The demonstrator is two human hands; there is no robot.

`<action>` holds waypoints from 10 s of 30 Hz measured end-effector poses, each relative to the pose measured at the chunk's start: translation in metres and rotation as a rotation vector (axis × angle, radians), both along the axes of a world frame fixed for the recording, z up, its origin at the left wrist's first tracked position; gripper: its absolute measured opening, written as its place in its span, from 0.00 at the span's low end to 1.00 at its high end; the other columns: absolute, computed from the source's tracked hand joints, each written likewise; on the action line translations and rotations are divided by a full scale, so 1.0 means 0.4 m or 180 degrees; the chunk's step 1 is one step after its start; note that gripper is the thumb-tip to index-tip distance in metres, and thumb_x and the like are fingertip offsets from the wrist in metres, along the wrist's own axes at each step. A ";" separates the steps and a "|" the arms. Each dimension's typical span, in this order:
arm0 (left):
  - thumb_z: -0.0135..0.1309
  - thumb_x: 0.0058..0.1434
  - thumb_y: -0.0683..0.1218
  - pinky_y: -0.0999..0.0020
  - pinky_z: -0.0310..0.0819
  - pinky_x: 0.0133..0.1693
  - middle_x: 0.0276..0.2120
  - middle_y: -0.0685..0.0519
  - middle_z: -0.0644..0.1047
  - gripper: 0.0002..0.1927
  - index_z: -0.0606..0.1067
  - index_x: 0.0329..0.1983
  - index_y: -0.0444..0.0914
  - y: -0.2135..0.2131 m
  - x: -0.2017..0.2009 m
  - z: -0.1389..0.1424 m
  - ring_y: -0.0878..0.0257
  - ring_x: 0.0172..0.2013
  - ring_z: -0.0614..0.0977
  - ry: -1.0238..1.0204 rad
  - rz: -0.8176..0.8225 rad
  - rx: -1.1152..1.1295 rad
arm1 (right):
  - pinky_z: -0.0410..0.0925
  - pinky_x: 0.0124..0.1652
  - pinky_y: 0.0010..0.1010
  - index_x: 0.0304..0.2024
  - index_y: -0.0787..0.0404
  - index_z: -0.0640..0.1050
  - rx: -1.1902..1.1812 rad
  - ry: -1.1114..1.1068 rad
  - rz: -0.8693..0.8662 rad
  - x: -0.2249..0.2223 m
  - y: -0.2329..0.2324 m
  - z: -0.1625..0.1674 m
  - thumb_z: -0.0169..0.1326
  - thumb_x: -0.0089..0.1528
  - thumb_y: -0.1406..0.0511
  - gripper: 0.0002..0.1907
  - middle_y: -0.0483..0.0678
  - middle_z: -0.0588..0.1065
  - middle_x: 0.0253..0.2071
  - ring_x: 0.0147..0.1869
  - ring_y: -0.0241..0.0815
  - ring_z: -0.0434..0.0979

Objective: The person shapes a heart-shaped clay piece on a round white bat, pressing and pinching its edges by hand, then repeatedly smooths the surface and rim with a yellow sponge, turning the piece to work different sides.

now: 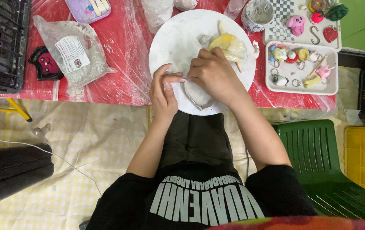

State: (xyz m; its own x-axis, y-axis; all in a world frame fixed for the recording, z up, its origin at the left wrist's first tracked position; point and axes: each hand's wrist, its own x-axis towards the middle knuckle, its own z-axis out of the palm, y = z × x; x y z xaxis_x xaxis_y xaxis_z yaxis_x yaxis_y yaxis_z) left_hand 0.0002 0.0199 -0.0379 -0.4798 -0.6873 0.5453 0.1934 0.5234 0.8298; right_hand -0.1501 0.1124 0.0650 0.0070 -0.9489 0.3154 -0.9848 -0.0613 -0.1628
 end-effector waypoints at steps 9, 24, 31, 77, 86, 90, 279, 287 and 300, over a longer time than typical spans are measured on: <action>0.31 0.81 0.57 0.58 0.76 0.56 0.37 0.49 0.84 0.24 0.68 0.62 0.34 -0.001 -0.001 -0.008 0.52 0.48 0.86 0.0098 0.0081 -0.0227 | 0.61 0.52 0.34 0.33 0.54 0.83 0.0036 0.0440 0.0261 -0.009 0.002 0.008 0.62 0.55 0.64 0.04 0.38 0.76 0.36 0.49 0.38 0.72; 0.37 0.77 0.50 0.60 0.68 0.59 0.43 0.50 0.86 0.20 0.74 0.59 0.33 0.027 0.019 0.002 0.55 0.51 0.81 -0.0190 0.0158 -0.0715 | 0.67 0.58 0.47 0.54 0.70 0.68 0.0015 -0.1369 -0.0250 0.014 0.090 -0.007 0.52 0.62 0.73 0.18 0.56 0.79 0.53 0.59 0.61 0.75; 0.35 0.78 0.51 0.61 0.67 0.60 0.46 0.51 0.85 0.22 0.72 0.62 0.32 0.037 0.017 0.001 0.54 0.52 0.78 -0.0163 0.0271 -0.0675 | 0.60 0.64 0.42 0.50 0.62 0.72 -0.0276 -0.0665 -0.0377 0.016 0.097 0.004 0.62 0.63 0.69 0.16 0.48 0.80 0.51 0.58 0.41 0.77; 0.43 0.72 0.42 0.50 0.52 0.69 0.63 0.43 0.77 0.26 0.59 0.72 0.32 0.129 0.047 -0.001 0.55 0.65 0.78 -0.0699 -0.0153 -0.0699 | 0.21 0.74 0.62 0.49 0.65 0.60 -0.0582 -0.1852 -0.1249 0.226 0.158 -0.121 0.48 0.63 0.74 0.15 0.68 0.68 0.70 0.84 0.62 0.47; 0.48 0.69 0.42 0.45 0.45 0.74 0.64 0.47 0.77 0.28 0.59 0.72 0.34 0.145 0.051 -0.031 0.55 0.66 0.78 -0.0610 -0.0046 -0.0735 | 0.27 0.77 0.60 0.46 0.61 0.58 -0.0805 -0.2009 -0.1330 0.191 0.189 -0.109 0.47 0.61 0.74 0.14 0.59 0.73 0.67 0.82 0.60 0.57; 0.48 0.67 0.43 0.45 0.44 0.72 0.63 0.46 0.77 0.30 0.59 0.72 0.33 0.118 0.053 -0.040 0.54 0.66 0.76 -0.0624 -0.0197 -0.0944 | 0.32 0.79 0.57 0.44 0.59 0.56 -0.1115 -0.2106 -0.1224 0.149 0.222 -0.129 0.46 0.65 0.77 0.15 0.57 0.77 0.65 0.84 0.60 0.57; 0.78 0.37 0.56 0.52 0.58 0.67 0.62 0.49 0.75 0.66 0.54 0.76 0.39 -0.049 0.046 0.108 0.49 0.63 0.73 -0.1465 -0.1251 -0.1099 | 0.60 0.72 0.42 0.65 0.63 0.62 -0.0727 -0.2851 -0.0704 0.006 0.253 -0.176 0.73 0.51 0.72 0.45 0.57 0.66 0.69 0.76 0.52 0.65; 0.79 0.36 0.58 0.52 0.57 0.67 0.64 0.52 0.74 0.68 0.53 0.76 0.39 -0.092 0.049 0.102 0.48 0.65 0.71 -0.1384 -0.1475 -0.1066 | 0.72 0.57 0.33 0.49 0.60 0.66 -0.2879 -0.4087 -0.0898 -0.012 0.278 -0.287 0.55 0.71 0.81 0.16 0.50 0.73 0.48 0.53 0.38 0.76; 0.79 0.34 0.61 0.53 0.57 0.67 0.64 0.52 0.74 0.68 0.56 0.76 0.41 -0.103 0.051 0.095 0.49 0.66 0.70 -0.1477 -0.1575 -0.1103 | 0.64 0.53 0.40 0.42 0.57 0.86 -0.1282 -0.0667 -0.1501 -0.134 0.190 -0.092 0.67 0.54 0.74 0.15 0.52 0.75 0.48 0.52 0.54 0.69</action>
State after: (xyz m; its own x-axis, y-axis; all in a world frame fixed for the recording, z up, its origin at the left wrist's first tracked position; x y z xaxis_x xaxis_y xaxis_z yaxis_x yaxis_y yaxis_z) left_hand 0.0205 -0.0211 0.0000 -0.9202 -0.1585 0.3579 0.1446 0.7119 0.6872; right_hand -0.2037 0.1885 0.0283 -0.4814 -0.6425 0.5963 -0.8708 0.2731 -0.4087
